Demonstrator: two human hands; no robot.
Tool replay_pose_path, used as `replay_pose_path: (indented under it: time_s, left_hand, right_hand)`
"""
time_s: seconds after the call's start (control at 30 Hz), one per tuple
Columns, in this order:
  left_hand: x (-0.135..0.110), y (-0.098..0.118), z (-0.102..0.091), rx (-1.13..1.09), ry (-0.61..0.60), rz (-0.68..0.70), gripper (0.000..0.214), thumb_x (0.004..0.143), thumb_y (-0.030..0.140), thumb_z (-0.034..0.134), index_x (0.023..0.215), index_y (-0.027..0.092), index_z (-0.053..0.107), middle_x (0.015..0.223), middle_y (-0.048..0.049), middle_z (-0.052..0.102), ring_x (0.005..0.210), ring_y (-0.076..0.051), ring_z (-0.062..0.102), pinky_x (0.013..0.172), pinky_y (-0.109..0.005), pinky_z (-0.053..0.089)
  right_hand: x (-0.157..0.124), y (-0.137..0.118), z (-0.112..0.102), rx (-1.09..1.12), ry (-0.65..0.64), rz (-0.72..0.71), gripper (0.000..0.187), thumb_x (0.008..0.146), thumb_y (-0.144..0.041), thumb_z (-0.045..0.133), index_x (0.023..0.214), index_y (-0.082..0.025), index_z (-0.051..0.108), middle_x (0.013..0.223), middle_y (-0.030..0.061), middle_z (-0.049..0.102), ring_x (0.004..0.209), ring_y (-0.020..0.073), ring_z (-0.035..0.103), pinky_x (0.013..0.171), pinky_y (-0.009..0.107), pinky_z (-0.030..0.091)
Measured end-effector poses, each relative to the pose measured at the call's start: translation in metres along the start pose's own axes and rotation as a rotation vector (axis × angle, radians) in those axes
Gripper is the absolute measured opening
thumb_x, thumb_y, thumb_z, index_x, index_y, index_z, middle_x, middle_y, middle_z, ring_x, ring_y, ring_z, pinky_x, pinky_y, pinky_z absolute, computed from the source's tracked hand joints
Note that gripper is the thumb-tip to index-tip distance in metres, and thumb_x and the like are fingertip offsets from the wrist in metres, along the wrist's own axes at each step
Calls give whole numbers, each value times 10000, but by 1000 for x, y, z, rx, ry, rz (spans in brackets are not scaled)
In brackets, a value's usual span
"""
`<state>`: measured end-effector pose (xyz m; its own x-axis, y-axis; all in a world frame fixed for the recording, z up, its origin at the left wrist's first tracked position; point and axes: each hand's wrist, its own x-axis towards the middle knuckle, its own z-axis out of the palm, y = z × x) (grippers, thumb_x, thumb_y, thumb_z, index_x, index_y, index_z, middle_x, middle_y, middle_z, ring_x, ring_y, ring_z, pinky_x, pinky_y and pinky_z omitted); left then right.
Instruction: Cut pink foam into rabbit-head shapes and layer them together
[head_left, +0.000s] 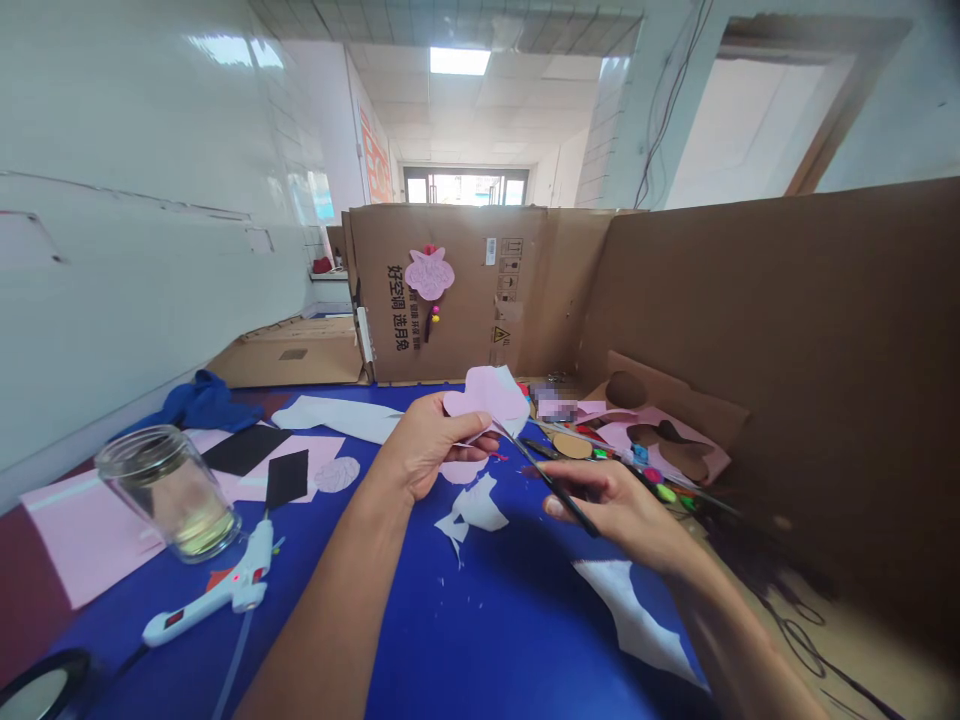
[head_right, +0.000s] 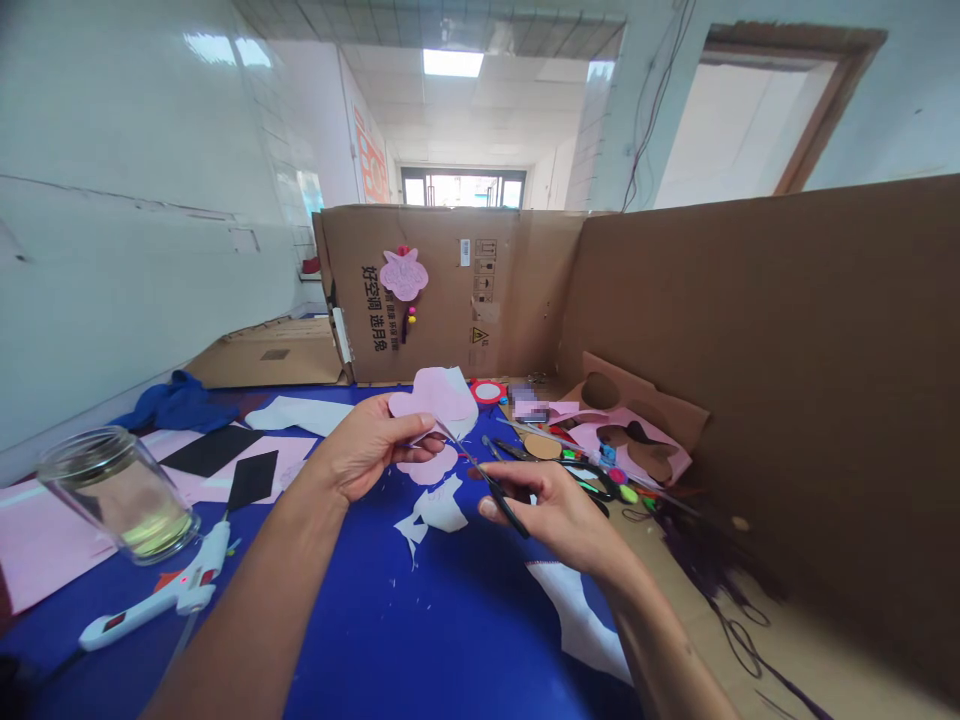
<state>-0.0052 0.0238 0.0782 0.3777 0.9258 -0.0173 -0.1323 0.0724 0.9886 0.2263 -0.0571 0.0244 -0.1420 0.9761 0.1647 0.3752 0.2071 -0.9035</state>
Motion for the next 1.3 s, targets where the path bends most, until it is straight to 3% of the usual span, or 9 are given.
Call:
replay_pose_path:
  time_s: [0.53,0.93,1.3]
  left_hand:
    - [-1,-1,7,-67,-31,-27,43,841,112,767,863,81,746,796,-141,785,593,-151,729,563,-223,592]
    - [1,-4,8,-100,-28,-13,50,860,127,763,866,80,747,778,-130,785,592,-149,731,561,-218,592]
    - [1,-5,12,-95,-3,-16,59,859,121,772,897,79,751,792,-134,786,610,-151,732,584,-229,589]
  right_hand:
    - [0,5,-2,-30,6,-12,534,792,-568,805,1212,-238,830,830,36,704,753,207,547,677,332,441]
    - [1,1,1,34,27,-22,493,773,-548,818,1137,-217,851,810,36,709,743,207,551,687,334,444]
    - [2,2,0,49,8,-6,520,785,-543,811,1201,-231,834,785,22,693,716,194,535,670,328,430]
